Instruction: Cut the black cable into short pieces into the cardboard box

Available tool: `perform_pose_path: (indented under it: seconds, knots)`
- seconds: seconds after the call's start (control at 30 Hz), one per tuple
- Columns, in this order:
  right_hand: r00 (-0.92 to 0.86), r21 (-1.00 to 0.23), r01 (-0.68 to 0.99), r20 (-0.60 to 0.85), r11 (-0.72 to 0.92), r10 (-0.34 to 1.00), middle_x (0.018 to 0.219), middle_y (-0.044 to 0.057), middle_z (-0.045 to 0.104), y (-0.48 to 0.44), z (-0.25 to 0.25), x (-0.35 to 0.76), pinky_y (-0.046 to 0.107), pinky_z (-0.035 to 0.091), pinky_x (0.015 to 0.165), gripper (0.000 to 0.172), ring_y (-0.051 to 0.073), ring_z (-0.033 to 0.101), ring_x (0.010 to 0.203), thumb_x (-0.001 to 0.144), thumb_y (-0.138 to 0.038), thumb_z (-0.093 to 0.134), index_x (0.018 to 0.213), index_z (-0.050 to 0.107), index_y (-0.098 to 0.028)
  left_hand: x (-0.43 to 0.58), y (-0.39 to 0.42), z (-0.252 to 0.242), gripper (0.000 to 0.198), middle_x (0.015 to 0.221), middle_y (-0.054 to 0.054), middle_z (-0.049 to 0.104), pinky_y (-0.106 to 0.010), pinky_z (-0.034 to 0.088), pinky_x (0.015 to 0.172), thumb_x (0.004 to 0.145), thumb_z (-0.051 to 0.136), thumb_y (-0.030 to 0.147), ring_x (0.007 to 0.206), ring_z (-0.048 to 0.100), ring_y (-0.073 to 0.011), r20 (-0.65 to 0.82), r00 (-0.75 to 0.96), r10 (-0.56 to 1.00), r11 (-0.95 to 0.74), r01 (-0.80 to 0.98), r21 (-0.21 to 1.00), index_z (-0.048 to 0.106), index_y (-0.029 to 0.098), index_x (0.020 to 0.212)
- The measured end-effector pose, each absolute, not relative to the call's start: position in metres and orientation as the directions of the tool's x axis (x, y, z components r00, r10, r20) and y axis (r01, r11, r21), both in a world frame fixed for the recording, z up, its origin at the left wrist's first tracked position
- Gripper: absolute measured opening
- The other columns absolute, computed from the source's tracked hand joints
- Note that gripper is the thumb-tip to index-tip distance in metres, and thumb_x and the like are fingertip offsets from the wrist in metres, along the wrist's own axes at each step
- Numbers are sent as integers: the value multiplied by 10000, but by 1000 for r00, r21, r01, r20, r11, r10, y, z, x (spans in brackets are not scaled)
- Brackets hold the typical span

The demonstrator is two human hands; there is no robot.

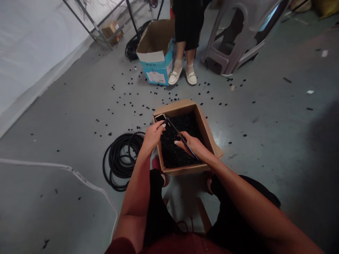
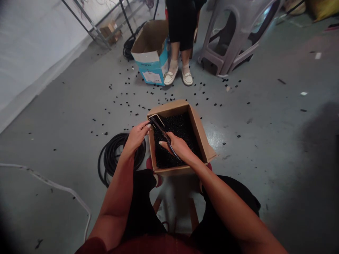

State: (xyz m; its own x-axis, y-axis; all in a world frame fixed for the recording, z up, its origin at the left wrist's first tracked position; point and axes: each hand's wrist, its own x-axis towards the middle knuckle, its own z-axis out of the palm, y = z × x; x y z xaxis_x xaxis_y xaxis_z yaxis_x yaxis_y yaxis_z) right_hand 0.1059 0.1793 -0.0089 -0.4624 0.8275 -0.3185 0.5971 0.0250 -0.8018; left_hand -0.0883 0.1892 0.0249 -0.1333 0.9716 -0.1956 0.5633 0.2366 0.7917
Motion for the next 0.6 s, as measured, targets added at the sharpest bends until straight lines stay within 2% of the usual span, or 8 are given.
perform_pose_path:
  seconds: [0.37, 0.6]
  knots:
    - [-486, -799, 600, -314, 50, 816, 986, 100, 677, 179, -7, 105, 296, 441, 726, 395, 233, 637, 857, 867, -411, 547, 1190, 512, -186, -86, 187, 29, 394, 947, -73, 698, -260, 491, 746, 875, 463, 326, 809, 617, -151, -214, -78, 974, 219, 568, 793, 671, 136, 1151]
    - [-492, -816, 576, -289, 58, 821, 972, 87, 667, 178, -10, 106, 288, 430, 703, 375, 210, 620, 812, 863, -413, 553, 1160, 510, -189, -83, 186, 34, 425, 861, -47, 693, -246, 473, 713, 885, 448, 341, 704, 580, -127, -274, -8, 962, 226, 589, 776, 643, 129, 1197]
